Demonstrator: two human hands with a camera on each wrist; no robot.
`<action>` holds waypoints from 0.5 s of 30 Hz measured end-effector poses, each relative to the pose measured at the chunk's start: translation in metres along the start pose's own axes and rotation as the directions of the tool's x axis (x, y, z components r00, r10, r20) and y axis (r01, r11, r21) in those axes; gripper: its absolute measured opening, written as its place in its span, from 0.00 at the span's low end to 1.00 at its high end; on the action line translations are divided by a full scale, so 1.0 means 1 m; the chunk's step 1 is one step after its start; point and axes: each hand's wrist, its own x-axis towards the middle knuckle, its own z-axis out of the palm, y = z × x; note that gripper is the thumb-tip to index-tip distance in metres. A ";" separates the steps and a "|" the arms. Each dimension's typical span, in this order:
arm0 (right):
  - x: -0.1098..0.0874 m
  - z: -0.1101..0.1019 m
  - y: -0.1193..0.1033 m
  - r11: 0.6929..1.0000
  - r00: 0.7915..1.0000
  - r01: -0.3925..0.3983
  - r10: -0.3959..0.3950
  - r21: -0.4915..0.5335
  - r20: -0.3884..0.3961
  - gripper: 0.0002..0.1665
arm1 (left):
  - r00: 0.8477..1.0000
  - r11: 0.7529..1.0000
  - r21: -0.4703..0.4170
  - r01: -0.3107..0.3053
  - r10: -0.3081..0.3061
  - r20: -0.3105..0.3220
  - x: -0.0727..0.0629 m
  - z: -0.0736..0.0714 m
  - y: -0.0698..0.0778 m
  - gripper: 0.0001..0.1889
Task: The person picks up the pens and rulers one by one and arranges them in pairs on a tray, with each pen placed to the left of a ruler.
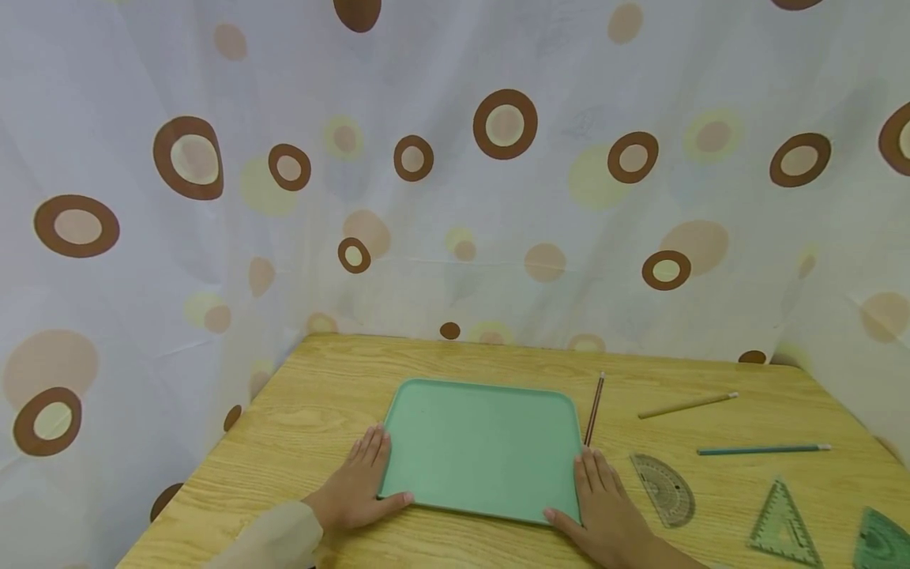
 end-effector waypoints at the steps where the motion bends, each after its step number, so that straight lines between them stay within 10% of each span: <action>1: 0.000 0.000 0.000 1.000 1.000 -0.001 0.001 0.001 0.001 0.55 | 1.000 1.000 0.001 -0.001 0.001 -0.001 0.000 0.000 0.000 0.49; 15: -0.002 -0.001 0.000 1.000 1.000 0.007 -0.007 0.005 0.000 0.54 | 1.000 1.000 0.024 0.001 -0.001 -0.014 0.000 0.005 -0.002 0.49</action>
